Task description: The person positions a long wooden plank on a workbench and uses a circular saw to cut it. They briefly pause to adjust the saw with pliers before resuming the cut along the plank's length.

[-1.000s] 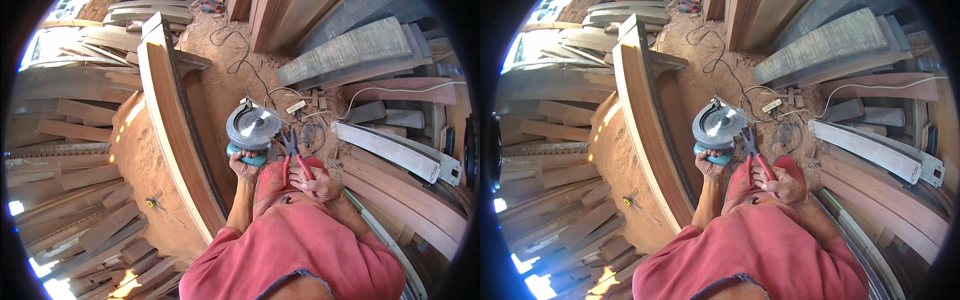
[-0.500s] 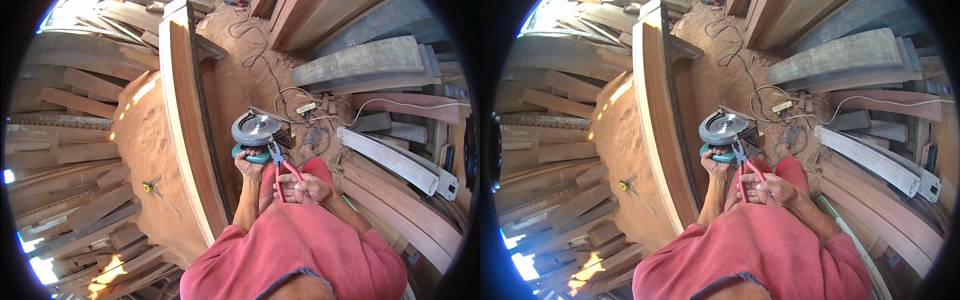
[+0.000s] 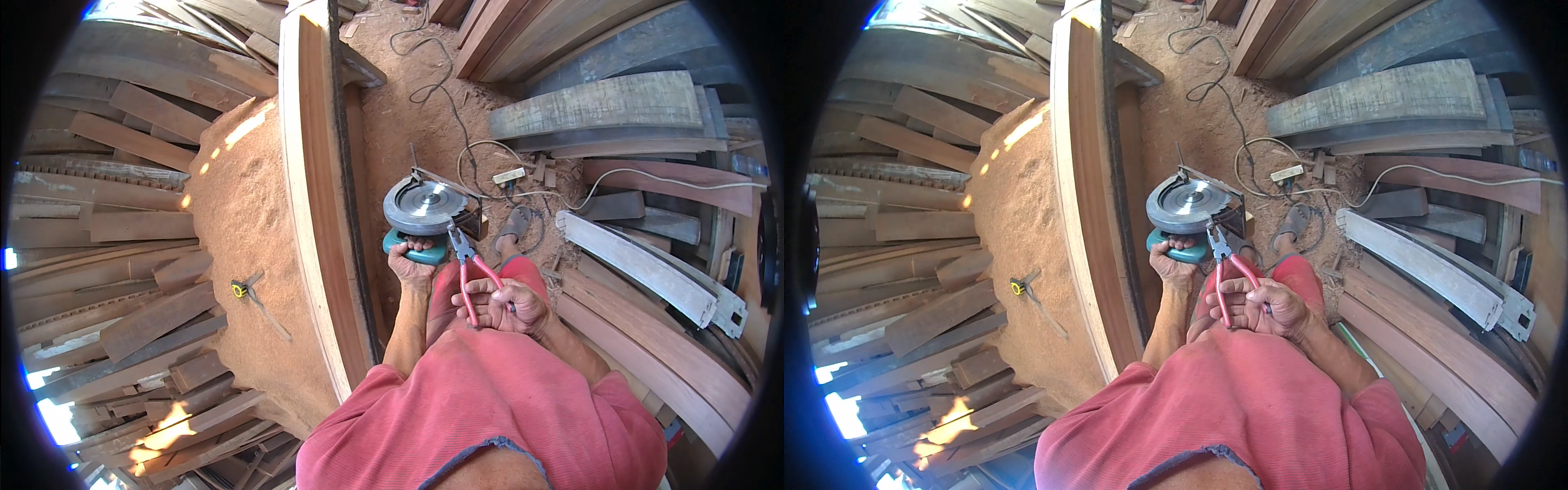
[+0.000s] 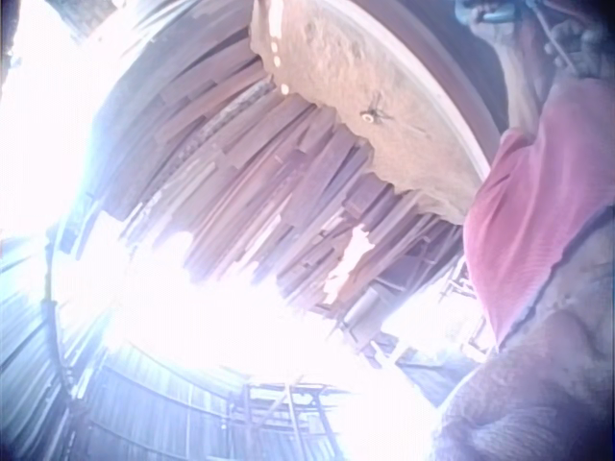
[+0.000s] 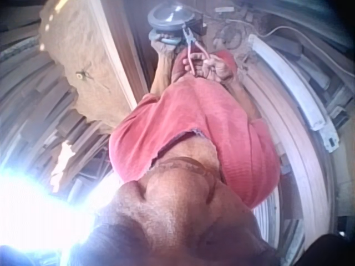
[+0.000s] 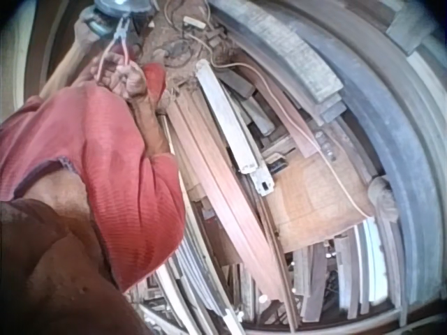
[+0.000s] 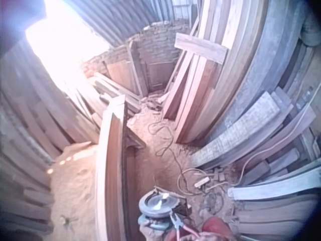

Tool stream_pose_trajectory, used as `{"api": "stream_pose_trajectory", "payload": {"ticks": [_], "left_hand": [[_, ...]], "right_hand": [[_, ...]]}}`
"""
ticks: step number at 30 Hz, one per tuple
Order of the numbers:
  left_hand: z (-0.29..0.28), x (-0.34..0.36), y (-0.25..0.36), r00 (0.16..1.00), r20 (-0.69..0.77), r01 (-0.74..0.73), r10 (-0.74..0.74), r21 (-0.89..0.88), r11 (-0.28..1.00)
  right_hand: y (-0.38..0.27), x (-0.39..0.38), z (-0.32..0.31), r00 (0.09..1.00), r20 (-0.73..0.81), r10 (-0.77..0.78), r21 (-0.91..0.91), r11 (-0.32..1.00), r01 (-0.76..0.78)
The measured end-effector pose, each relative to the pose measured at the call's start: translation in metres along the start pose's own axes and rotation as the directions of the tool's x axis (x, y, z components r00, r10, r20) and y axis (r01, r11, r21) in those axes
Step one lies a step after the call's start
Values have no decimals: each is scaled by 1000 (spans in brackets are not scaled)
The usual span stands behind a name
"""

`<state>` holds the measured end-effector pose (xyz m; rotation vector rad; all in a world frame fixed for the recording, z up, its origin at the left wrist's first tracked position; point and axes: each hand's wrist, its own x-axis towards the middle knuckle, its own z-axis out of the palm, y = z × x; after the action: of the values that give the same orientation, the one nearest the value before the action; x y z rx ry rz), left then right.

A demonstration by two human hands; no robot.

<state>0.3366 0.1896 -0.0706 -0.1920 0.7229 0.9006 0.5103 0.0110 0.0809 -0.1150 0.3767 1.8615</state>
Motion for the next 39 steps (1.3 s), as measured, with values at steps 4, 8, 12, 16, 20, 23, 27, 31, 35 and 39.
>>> {"api": "stream_pose_trajectory", "payload": {"ticks": [4,8,12,16,20,23,27,31,35,39], "left_hand": [[-7,-3,2,999,-23,22,-22,-9,1000],[-12,-7,4,999,-31,28,-29,-14,999],[-11,-12,3,999,19,37,-37,12,999],[-8,-17,2,999,28,43,-43,10,999],[-7,-15,0,998,41,44,-44,-6,999],[-5,-14,-3,998,47,46,-46,-10,999],[-1,-15,-7,998,57,29,-28,-6,1000],[2,-12,-8,998,46,39,-39,11,999],[14,-10,-3,993,60,100,-101,9,995],[25,-12,-3,992,10,128,-129,79,989]], "right_hand": [[6,0,-11,1000,0,-15,14,1000,15],[14,1,-25,1000,6,-31,63,998,30],[23,0,-18,998,33,-51,218,975,42],[25,-1,-10,997,66,-41,272,962,22],[19,-3,14,993,-122,4,97,995,8],[25,-1,9,984,-178,9,64,998,3],[28,-3,-14,999,-32,-21,168,985,26],[26,-5,-14,1000,-30,-1,263,965,9],[14,-12,0,990,-134,39,151,988,-18],[0,-22,-4,905,-426,-16,-449,872,-196]]}}
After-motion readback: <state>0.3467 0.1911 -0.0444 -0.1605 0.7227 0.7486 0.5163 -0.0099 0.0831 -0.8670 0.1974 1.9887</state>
